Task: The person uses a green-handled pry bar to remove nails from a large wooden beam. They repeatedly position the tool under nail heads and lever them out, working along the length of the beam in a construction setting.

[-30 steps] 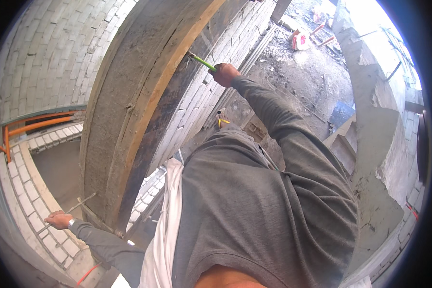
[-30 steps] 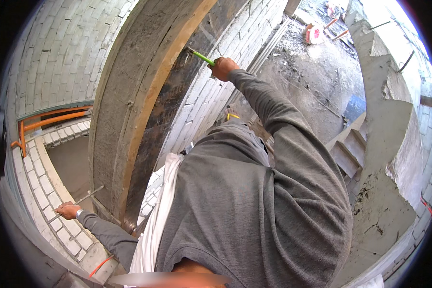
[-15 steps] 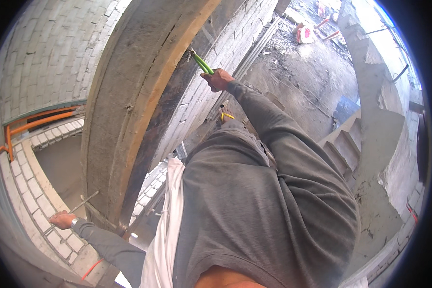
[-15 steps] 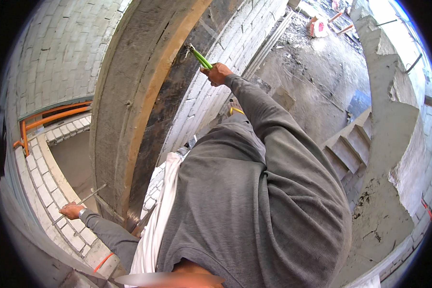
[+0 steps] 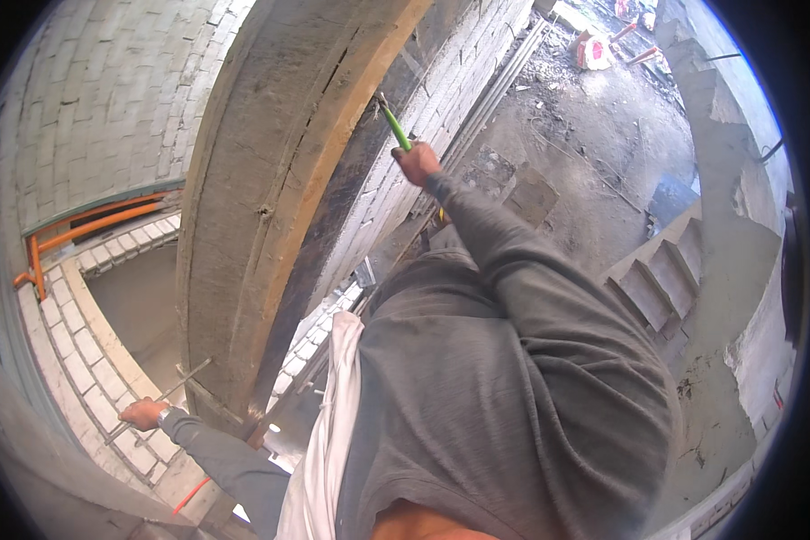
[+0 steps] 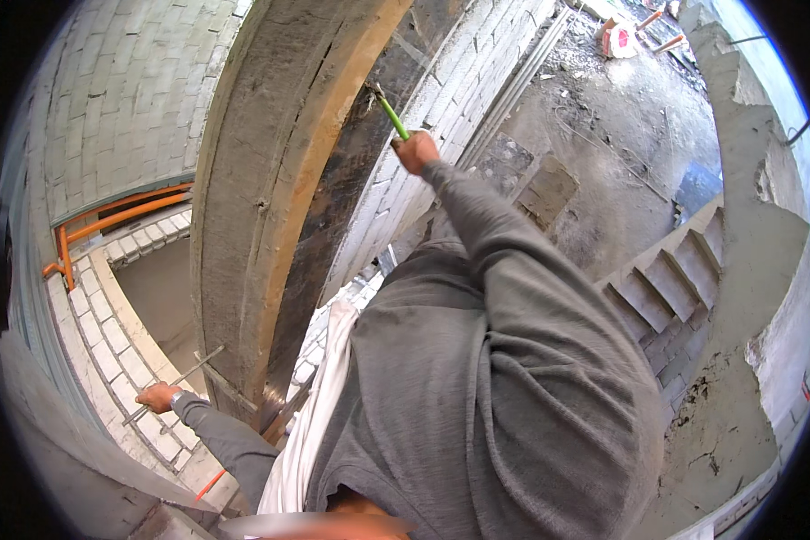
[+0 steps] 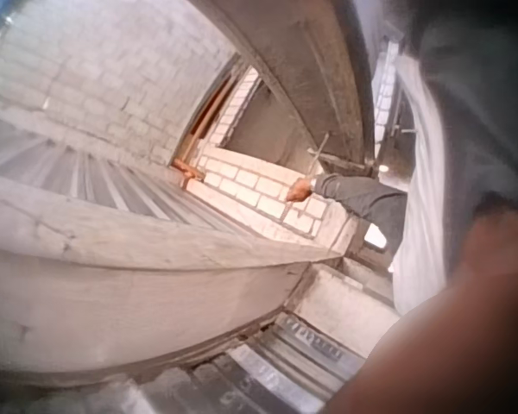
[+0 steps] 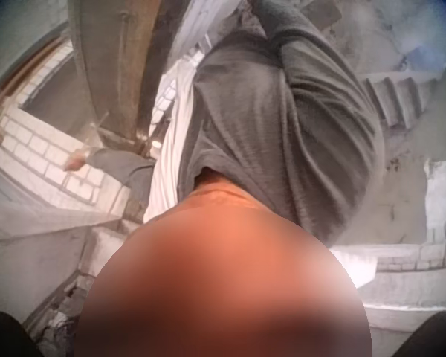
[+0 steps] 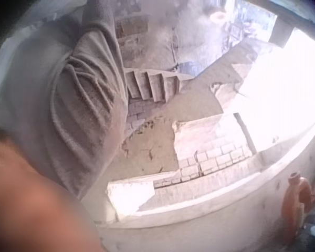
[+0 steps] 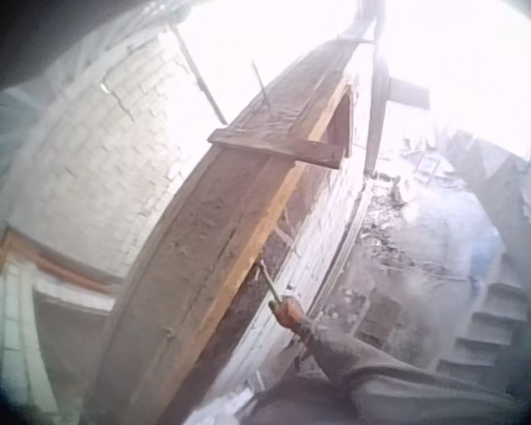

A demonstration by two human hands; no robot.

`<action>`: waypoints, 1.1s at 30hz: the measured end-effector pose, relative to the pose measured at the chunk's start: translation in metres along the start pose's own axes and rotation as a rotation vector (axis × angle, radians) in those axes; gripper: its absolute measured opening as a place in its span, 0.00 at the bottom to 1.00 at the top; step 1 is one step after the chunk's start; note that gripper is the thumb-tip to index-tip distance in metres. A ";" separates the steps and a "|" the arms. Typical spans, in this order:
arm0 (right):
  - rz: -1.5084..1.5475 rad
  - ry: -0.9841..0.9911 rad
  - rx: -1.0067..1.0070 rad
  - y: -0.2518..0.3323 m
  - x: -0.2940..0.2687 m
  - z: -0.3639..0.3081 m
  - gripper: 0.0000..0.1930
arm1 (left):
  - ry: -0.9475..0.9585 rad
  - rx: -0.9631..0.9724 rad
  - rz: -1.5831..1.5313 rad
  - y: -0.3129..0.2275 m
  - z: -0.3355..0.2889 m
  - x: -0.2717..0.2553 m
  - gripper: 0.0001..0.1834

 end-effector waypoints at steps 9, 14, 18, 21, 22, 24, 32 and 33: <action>-0.671 0.154 -0.500 0.007 -0.026 0.016 0.20 | 0.177 -0.812 -1.994 0.003 -0.003 0.026 0.19; -0.776 -0.031 -0.346 0.052 -0.136 0.044 0.15 | 0.166 -0.793 -1.974 0.006 -0.002 0.024 0.18; -0.143 0.139 -0.035 0.045 -0.029 -0.020 0.18 | 0.151 -0.825 -2.022 0.006 -0.011 0.025 0.19; 0.659 0.297 0.378 0.020 0.049 -0.058 0.16 | 0.133 -0.804 -2.021 0.007 -0.010 0.024 0.19; 0.817 0.405 0.443 0.012 0.051 -0.058 0.14 | 0.134 -0.802 -2.040 0.006 -0.009 0.024 0.19; 0.317 0.230 0.124 -0.002 0.006 -0.027 0.13 | 0.138 -0.814 -2.073 0.004 -0.006 0.026 0.19; -1.267 0.094 -0.975 -0.007 -0.058 0.034 0.08 | 0.199 -0.899 -2.187 -0.003 -0.009 0.012 0.18; -1.342 -0.018 -0.965 -0.004 -0.046 0.025 0.06 | 0.205 -0.923 -2.160 -0.003 -0.011 0.008 0.18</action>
Point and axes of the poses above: each hand's wrist, its own z-axis towards the middle knuckle, its own x-axis out of the palm, y = z × x, the point moved 5 cm from there along z, towards the middle knuckle, and after that the axes turned 5 degrees about -y, right-handed, at the moved point
